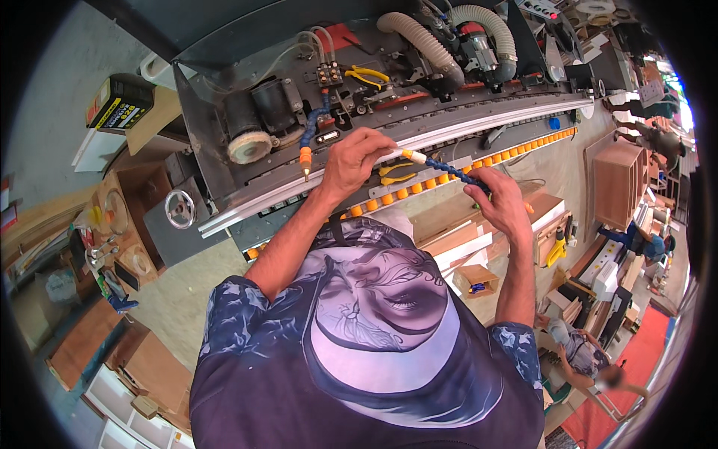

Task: The person assembles a braided pneumatic hose by inserting orange plastic connectors into the ends and attaching the hose to a machine's air manifold. The person uses pliers to secure the connections and adjusts the hose routing along the machine.

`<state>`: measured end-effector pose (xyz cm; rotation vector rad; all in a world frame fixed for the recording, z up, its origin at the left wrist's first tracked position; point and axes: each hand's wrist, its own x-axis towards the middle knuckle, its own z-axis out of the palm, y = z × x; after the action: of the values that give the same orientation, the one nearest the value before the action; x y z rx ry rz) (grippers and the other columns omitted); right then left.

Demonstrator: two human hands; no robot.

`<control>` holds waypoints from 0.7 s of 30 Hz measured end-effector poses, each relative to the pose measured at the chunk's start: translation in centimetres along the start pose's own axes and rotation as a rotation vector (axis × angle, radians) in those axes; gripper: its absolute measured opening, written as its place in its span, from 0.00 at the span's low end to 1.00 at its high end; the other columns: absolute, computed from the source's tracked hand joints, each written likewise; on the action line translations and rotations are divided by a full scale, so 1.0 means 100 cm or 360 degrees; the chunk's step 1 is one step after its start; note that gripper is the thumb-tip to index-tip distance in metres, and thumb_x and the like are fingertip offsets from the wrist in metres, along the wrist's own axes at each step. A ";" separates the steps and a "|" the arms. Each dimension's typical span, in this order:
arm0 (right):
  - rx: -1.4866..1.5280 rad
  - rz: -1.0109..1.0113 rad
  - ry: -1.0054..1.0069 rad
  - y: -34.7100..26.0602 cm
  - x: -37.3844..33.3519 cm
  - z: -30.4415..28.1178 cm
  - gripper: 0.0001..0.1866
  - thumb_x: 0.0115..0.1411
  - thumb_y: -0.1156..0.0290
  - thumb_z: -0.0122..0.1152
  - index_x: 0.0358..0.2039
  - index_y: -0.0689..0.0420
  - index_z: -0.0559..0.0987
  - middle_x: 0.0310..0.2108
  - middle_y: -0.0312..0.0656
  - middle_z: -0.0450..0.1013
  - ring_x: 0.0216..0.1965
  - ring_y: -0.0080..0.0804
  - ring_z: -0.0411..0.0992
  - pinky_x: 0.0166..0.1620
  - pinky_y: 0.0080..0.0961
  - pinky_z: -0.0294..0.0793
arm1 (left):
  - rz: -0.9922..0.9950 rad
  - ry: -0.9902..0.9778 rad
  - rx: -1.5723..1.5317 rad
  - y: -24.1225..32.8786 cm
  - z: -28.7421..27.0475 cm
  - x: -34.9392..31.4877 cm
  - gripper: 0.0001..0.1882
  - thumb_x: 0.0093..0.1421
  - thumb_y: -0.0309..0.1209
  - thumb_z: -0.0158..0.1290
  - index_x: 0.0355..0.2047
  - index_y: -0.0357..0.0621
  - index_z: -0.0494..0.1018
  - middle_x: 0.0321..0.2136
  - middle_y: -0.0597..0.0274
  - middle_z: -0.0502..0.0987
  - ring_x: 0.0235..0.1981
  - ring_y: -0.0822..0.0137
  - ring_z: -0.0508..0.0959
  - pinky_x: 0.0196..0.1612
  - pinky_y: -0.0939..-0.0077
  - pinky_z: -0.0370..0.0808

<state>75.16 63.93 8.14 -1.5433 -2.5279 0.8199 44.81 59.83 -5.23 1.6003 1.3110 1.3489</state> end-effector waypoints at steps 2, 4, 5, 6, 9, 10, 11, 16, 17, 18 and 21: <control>0.0026 0.0041 -0.0023 -0.002 0.002 -0.003 0.12 0.64 0.66 0.68 0.43 0.59 0.82 0.34 0.47 0.79 0.35 0.50 0.77 0.38 0.42 0.74 | -0.0003 -0.0015 0.0003 -0.001 -0.001 -0.001 0.11 0.60 0.18 0.63 0.42 0.43 0.84 0.38 0.60 0.82 0.38 0.62 0.85 0.40 0.70 0.82; 0.0013 0.0020 -0.0038 -0.002 0.003 -0.005 0.12 0.64 0.66 0.68 0.44 0.59 0.82 0.34 0.48 0.79 0.35 0.50 0.77 0.39 0.42 0.74 | 0.0007 -0.0032 0.0026 -0.001 -0.002 -0.001 0.11 0.61 0.18 0.63 0.43 0.44 0.84 0.38 0.61 0.82 0.38 0.63 0.84 0.40 0.70 0.81; 0.0006 0.0011 -0.0045 -0.002 0.003 -0.006 0.12 0.64 0.66 0.68 0.44 0.59 0.82 0.34 0.48 0.79 0.35 0.50 0.77 0.39 0.42 0.74 | 0.0005 -0.0037 0.0029 -0.001 -0.001 -0.001 0.11 0.61 0.18 0.63 0.43 0.45 0.84 0.38 0.61 0.82 0.38 0.63 0.84 0.40 0.70 0.81; -0.0003 0.0006 -0.0063 -0.001 0.004 -0.007 0.12 0.64 0.66 0.68 0.44 0.59 0.82 0.34 0.48 0.78 0.35 0.50 0.77 0.39 0.42 0.74 | 0.0002 -0.0040 0.0033 -0.001 -0.001 -0.001 0.11 0.61 0.18 0.63 0.43 0.45 0.84 0.38 0.61 0.82 0.38 0.63 0.84 0.40 0.70 0.81; -0.0012 0.0004 -0.0123 -0.001 0.007 -0.010 0.13 0.64 0.65 0.67 0.45 0.59 0.82 0.34 0.48 0.78 0.35 0.50 0.77 0.39 0.42 0.74 | 0.0007 -0.0051 0.0017 0.001 0.000 -0.001 0.11 0.61 0.19 0.64 0.43 0.45 0.84 0.38 0.61 0.82 0.37 0.63 0.84 0.40 0.71 0.81; -0.0004 0.0012 -0.0146 -0.001 0.008 -0.011 0.13 0.65 0.65 0.67 0.45 0.59 0.82 0.33 0.48 0.78 0.35 0.50 0.76 0.39 0.42 0.74 | 0.0012 -0.0055 0.0008 0.001 0.000 -0.001 0.11 0.61 0.19 0.64 0.43 0.44 0.84 0.38 0.61 0.82 0.37 0.63 0.84 0.40 0.71 0.81; 0.0003 0.0021 -0.0168 -0.002 0.009 -0.011 0.13 0.65 0.65 0.67 0.45 0.59 0.82 0.33 0.48 0.78 0.35 0.50 0.76 0.38 0.42 0.74 | 0.0042 -0.0061 0.0007 0.001 0.000 -0.001 0.11 0.61 0.19 0.63 0.43 0.44 0.84 0.39 0.60 0.82 0.38 0.62 0.84 0.41 0.71 0.81; 0.0051 0.0058 -0.0206 -0.012 0.012 -0.015 0.13 0.63 0.66 0.68 0.45 0.60 0.82 0.32 0.49 0.78 0.34 0.51 0.76 0.37 0.43 0.73 | 0.0095 -0.0053 0.0053 -0.001 -0.002 0.000 0.12 0.63 0.18 0.61 0.47 0.40 0.82 0.41 0.56 0.85 0.40 0.61 0.85 0.43 0.69 0.82; 0.0057 0.0092 -0.0227 -0.015 0.012 -0.017 0.13 0.63 0.66 0.68 0.44 0.60 0.82 0.32 0.50 0.78 0.34 0.52 0.76 0.37 0.43 0.73 | 0.0094 -0.0060 0.0063 -0.002 -0.002 -0.001 0.13 0.63 0.18 0.60 0.48 0.40 0.82 0.41 0.55 0.85 0.40 0.60 0.86 0.43 0.68 0.82; 0.0040 0.0131 -0.0226 -0.014 0.011 -0.016 0.13 0.62 0.66 0.69 0.44 0.60 0.82 0.31 0.50 0.78 0.34 0.52 0.76 0.37 0.43 0.73 | 0.0097 -0.0067 0.0069 -0.002 -0.002 -0.001 0.15 0.63 0.17 0.59 0.50 0.40 0.82 0.41 0.55 0.85 0.40 0.59 0.86 0.43 0.68 0.82; -0.0003 0.0224 -0.0252 -0.014 0.007 -0.017 0.13 0.61 0.65 0.69 0.42 0.59 0.81 0.30 0.50 0.78 0.33 0.53 0.76 0.37 0.44 0.74 | 0.0098 -0.0117 0.0111 -0.001 -0.003 0.000 0.18 0.64 0.18 0.58 0.54 0.43 0.81 0.41 0.53 0.85 0.40 0.58 0.86 0.44 0.66 0.83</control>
<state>74.23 64.74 10.10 -1.7392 -2.5485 0.9945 44.53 59.84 -5.21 1.7337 1.2870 1.2810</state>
